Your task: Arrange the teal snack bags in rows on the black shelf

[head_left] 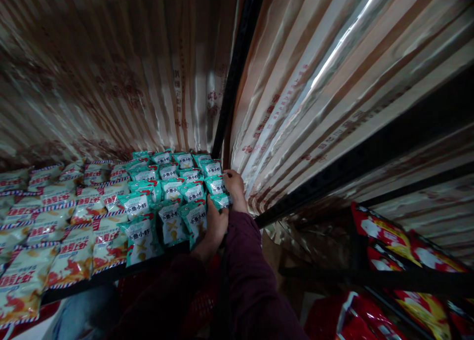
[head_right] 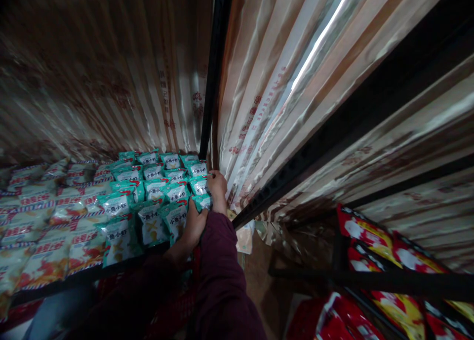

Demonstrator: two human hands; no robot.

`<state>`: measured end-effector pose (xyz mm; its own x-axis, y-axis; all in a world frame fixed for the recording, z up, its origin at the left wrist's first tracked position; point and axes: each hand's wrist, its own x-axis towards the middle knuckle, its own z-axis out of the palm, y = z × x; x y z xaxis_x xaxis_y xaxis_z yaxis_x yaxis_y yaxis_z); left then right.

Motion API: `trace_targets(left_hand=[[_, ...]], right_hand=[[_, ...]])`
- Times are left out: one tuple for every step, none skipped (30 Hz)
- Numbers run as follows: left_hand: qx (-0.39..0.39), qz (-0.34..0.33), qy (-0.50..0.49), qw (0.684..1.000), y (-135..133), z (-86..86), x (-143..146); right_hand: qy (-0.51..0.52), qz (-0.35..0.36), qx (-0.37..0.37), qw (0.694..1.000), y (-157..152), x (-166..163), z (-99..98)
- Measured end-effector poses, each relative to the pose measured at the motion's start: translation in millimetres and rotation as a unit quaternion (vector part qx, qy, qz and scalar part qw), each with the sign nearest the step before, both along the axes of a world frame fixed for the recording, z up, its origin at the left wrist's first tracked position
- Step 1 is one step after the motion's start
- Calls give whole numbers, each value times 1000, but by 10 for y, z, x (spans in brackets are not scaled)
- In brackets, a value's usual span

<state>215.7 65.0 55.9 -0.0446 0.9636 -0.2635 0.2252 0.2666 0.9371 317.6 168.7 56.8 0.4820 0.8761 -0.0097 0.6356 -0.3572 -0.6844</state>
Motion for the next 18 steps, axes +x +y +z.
trace_targets(left_hand=[[-2,-2,2,1000,3,-7,6],[-1,-3,1,1000,7,-17,10],[2,-4,-2,1000,10,-28,14],[7,-4,-6,1000,14,-40,16],[12,-4,-12,1000,18,-51,16],[16,-4,-18,1000,24,-62,15],[18,-6,-24,1000,30,-70,14],[20,-7,-27,999,36,-77,12],[20,-8,-27,999,42,-81,11],[19,-7,-26,999,48,-82,10],[17,-5,-24,1000,53,-81,9],[14,-4,-21,1000,56,-78,9],[12,-2,-19,1000,57,-75,9],[11,-2,-19,1000,57,-72,10],[12,-2,-21,1000,55,-68,10],[14,-4,-24,1000,52,-66,10],[15,-6,-28,999,48,-64,11],[17,-6,-31,999,45,-62,10]], right_hand=[[0,4,0,1000,6,3,-11],[-1,8,-1,1000,10,7,-21],[-1,13,-2,1000,11,10,-28],[-3,16,-5,1000,11,13,-33],[-5,20,-10,1000,9,15,-37],[-8,23,-18,1000,7,15,-40],[-13,28,-26,999,4,15,-41],[-18,32,-35,999,2,13,-41],[-24,36,-42,998,1,11,-39],[-32,38,-48,998,0,6,-36],[-40,41,-52,997,-1,1,-30],[-49,42,-54,996,-3,-5,-23],[-56,43,-57,996,-7,-12,-13],[-62,44,-60,995,-12,-20,-1],[-66,42,-64,995,-21,-29,12],[-70,39,-67,994,-33,-39,28],[-74,34,-69,994,-47,-49,45],[-77,29,-69,994,-64,-60,63]])
